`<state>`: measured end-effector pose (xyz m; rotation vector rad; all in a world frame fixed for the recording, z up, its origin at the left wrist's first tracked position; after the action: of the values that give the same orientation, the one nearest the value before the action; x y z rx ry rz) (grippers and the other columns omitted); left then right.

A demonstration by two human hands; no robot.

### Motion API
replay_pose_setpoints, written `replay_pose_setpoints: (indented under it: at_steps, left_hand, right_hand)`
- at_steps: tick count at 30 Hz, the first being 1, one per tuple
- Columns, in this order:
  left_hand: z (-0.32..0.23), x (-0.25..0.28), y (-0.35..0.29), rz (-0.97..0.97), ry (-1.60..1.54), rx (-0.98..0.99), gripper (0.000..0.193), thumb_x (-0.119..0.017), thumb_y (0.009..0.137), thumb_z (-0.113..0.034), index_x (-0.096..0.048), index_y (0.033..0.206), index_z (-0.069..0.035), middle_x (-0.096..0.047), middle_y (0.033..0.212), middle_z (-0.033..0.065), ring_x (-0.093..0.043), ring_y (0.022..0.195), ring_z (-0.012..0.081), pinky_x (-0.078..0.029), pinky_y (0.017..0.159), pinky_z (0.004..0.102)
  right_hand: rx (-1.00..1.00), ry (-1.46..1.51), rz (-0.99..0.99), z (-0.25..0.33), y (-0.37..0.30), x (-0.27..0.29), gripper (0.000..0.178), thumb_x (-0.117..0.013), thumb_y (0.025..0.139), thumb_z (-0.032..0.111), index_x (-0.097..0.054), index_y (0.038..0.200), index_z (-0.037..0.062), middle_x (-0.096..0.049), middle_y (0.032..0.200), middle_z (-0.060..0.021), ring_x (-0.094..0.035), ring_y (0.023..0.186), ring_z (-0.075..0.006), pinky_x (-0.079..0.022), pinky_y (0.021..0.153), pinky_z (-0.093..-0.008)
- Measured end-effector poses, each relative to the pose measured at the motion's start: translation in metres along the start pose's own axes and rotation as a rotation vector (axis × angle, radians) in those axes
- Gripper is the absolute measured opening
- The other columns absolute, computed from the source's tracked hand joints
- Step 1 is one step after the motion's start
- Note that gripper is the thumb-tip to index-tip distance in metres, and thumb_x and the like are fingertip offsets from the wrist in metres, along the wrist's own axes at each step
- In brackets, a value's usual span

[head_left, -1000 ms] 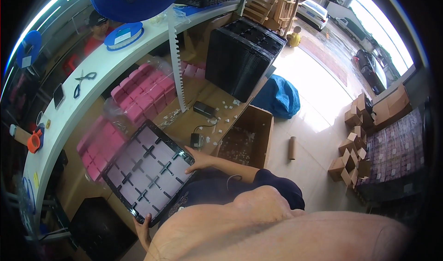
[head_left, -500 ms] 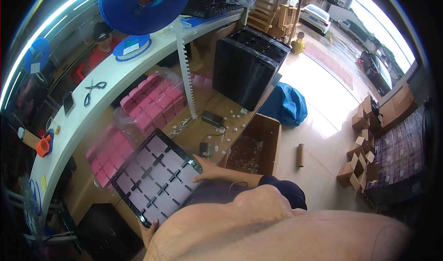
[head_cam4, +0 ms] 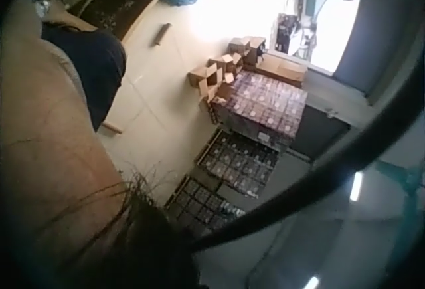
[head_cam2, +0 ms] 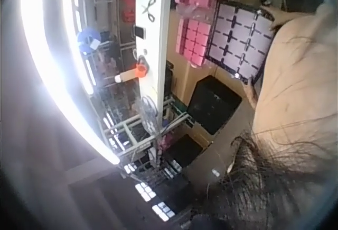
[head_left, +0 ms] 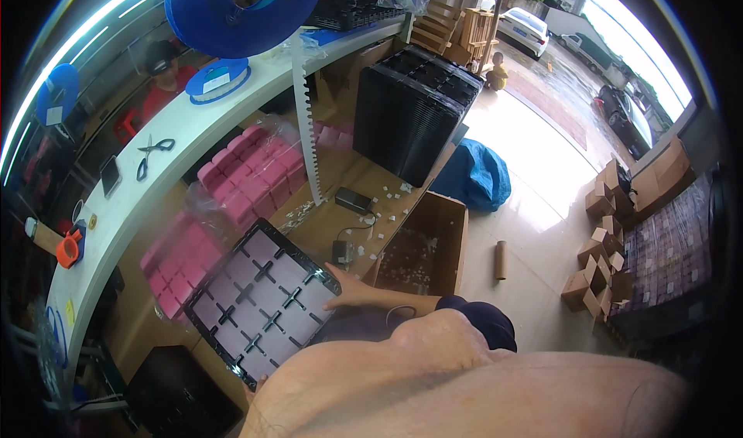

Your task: The person assembles small plastic components by hand and places them into a plastic tray.

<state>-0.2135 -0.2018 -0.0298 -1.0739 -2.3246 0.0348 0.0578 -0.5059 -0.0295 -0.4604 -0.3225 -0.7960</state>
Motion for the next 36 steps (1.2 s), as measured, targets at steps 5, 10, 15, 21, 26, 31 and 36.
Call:
replay_pose_setpoints:
  at_steps: [5, 10, 15, 21, 26, 31, 36]
  left_hand:
    - [0.014, 0.002, 0.008, 0.003, 0.044, 0.032, 0.087, -0.078, 0.080, -0.035, -0.035, 0.144, 0.004, -0.050, 0.134, 0.0253, -0.050, 0.121, 0.0336, -0.036, 0.106, 0.0400]
    - [0.022, -0.002, -0.001, -0.011, 0.107, 0.053, 0.086, -0.078, 0.080, -0.035, -0.036, 0.144, 0.004, -0.050, 0.134, 0.0255, -0.049, 0.122, 0.0338, -0.035, 0.106, 0.0402]
    - [0.009, 0.026, 0.014, -0.094, 0.162, 0.051, 0.082, -0.075, 0.082, -0.039, -0.040, 0.142, 0.005, -0.048, 0.137, 0.0258, -0.047, 0.126, 0.0336, -0.035, 0.106, 0.0412]
    - [-0.037, 0.022, 0.005, -0.070, 0.052, 0.112, 0.075, -0.069, 0.087, -0.034, -0.038, 0.143, 0.006, -0.042, 0.143, 0.0265, -0.042, 0.131, 0.0349, -0.031, 0.109, 0.0410]
    - [-0.029, 0.008, -0.052, 0.002, 0.046, 0.205, 0.070, -0.065, 0.091, -0.030, -0.037, 0.143, 0.006, -0.038, 0.148, 0.0271, -0.038, 0.134, 0.0358, -0.028, 0.112, 0.0409]
    - [0.054, 0.002, -0.016, -0.062, -0.150, -0.014, 0.074, -0.070, 0.087, -0.032, -0.039, 0.142, 0.006, -0.041, 0.145, 0.0254, -0.040, 0.133, 0.0335, -0.031, 0.110, 0.0400]
    - [0.062, -0.003, -0.011, -0.033, -0.369, 0.134, 0.083, -0.075, 0.082, -0.041, -0.040, 0.142, 0.005, -0.048, 0.137, 0.0242, -0.047, 0.126, 0.0321, -0.036, 0.105, 0.0412]
  right_hand:
    - [0.036, 0.050, 0.028, 0.000, 0.002, -0.006, 0.127, -0.086, 0.062, 0.047, -0.011, 0.153, 0.0020, -0.024, 0.152, -0.0293, -0.024, 0.143, -0.0405, -0.022, 0.117, -0.0438]
    - [0.060, 0.128, -0.023, -0.014, 0.009, -0.007, 0.130, -0.087, 0.057, 0.050, -0.012, 0.154, 0.0054, -0.027, 0.151, -0.0288, -0.027, 0.140, -0.0440, -0.026, 0.115, -0.0477]
    - [0.135, -0.091, -0.103, 0.015, 0.005, -0.003, 0.122, -0.084, 0.063, 0.048, -0.014, 0.154, 0.0059, -0.025, 0.151, -0.0278, -0.025, 0.140, -0.0432, -0.024, 0.116, -0.0476]
    - [0.184, 0.059, -0.001, 0.021, -0.008, 0.001, 0.116, -0.082, 0.068, 0.041, -0.012, 0.153, 0.0042, -0.032, 0.148, -0.0294, -0.032, 0.138, -0.0420, -0.027, 0.115, -0.0429]
    - [0.091, -0.023, 0.082, 0.020, 0.000, 0.001, 0.117, -0.082, 0.069, 0.036, -0.008, 0.154, 0.0046, -0.033, 0.147, -0.0302, -0.035, 0.137, -0.0402, -0.030, 0.113, -0.0407]
    - [0.118, -0.064, 0.191, 0.024, 0.008, 0.007, 0.115, -0.082, 0.069, 0.032, -0.008, 0.153, 0.0054, -0.038, 0.144, -0.0293, -0.044, 0.131, -0.0382, -0.037, 0.108, -0.0391]
    - [-0.021, -0.171, 0.095, 0.035, 0.011, 0.006, 0.116, -0.082, 0.068, 0.031, -0.007, 0.153, 0.0054, -0.039, 0.144, -0.0300, -0.048, 0.127, -0.0394, -0.041, 0.105, -0.0401]
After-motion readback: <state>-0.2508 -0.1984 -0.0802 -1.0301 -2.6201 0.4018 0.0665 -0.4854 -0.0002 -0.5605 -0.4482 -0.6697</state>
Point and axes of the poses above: each hand's wrist, its own y-axis towards the middle knuckle, its own x-axis out of the back of the hand, z = x × y, the point moved 6 cm from there along y, towards the middle knuckle
